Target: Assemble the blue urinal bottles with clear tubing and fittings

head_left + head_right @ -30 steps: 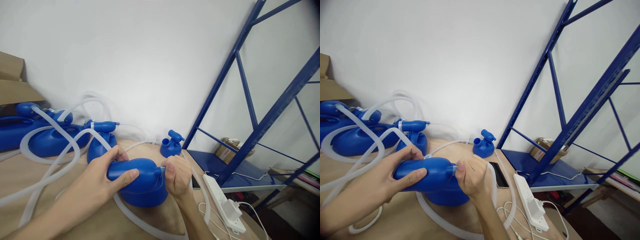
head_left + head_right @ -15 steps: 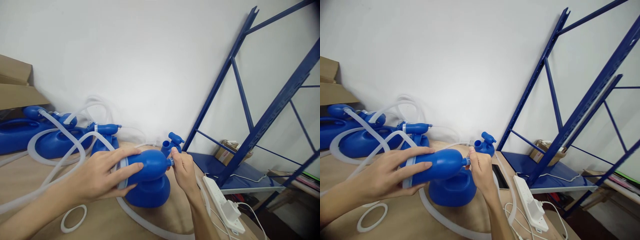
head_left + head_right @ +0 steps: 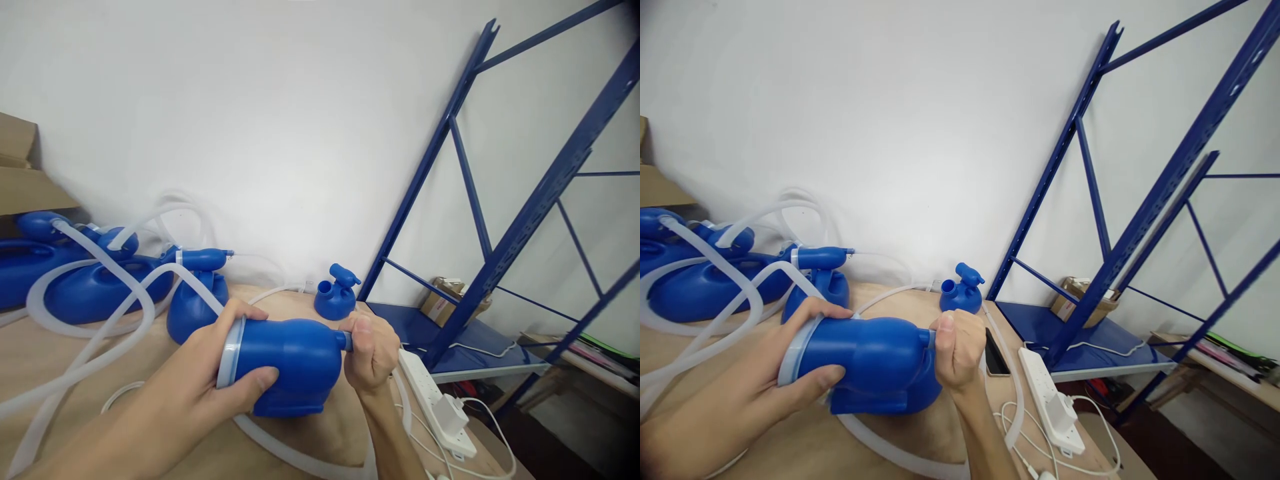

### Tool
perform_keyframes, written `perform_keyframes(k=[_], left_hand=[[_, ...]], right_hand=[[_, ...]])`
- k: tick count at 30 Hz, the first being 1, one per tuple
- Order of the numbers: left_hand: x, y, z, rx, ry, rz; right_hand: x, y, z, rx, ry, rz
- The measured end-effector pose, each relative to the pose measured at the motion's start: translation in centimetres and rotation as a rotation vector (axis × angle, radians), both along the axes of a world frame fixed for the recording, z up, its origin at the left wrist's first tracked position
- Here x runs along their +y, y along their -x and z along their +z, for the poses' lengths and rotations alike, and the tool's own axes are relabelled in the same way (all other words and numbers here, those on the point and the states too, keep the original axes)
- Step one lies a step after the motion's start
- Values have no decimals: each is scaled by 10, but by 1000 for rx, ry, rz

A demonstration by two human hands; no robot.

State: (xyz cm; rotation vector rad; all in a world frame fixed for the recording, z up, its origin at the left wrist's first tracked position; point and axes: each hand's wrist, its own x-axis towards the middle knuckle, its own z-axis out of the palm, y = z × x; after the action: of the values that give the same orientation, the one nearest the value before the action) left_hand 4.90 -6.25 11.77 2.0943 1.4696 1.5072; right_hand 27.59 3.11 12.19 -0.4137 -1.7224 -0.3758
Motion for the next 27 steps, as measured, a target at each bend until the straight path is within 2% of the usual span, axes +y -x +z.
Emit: perform_keyframes(k=[4,7,12,16,21,27], left_hand=[[5,6,4,-42,56,-70],[16,20,3,-2,-2,-114],[29,44,3,9,-112,-166],[38,55,3,44,-116,-209],[47,61,-1,40,-59,-295],[44,49,-9,-55,89,-210]], right_hand=[[4,1,1,-39,30,-22],[2,-4,10,-118,131,-20],[-8,-27,31,-400,308,142],[-5,-38,34,-441,423,245],[7,-36,26,-369,355,295],[8,-28,23,-319,185,214]])
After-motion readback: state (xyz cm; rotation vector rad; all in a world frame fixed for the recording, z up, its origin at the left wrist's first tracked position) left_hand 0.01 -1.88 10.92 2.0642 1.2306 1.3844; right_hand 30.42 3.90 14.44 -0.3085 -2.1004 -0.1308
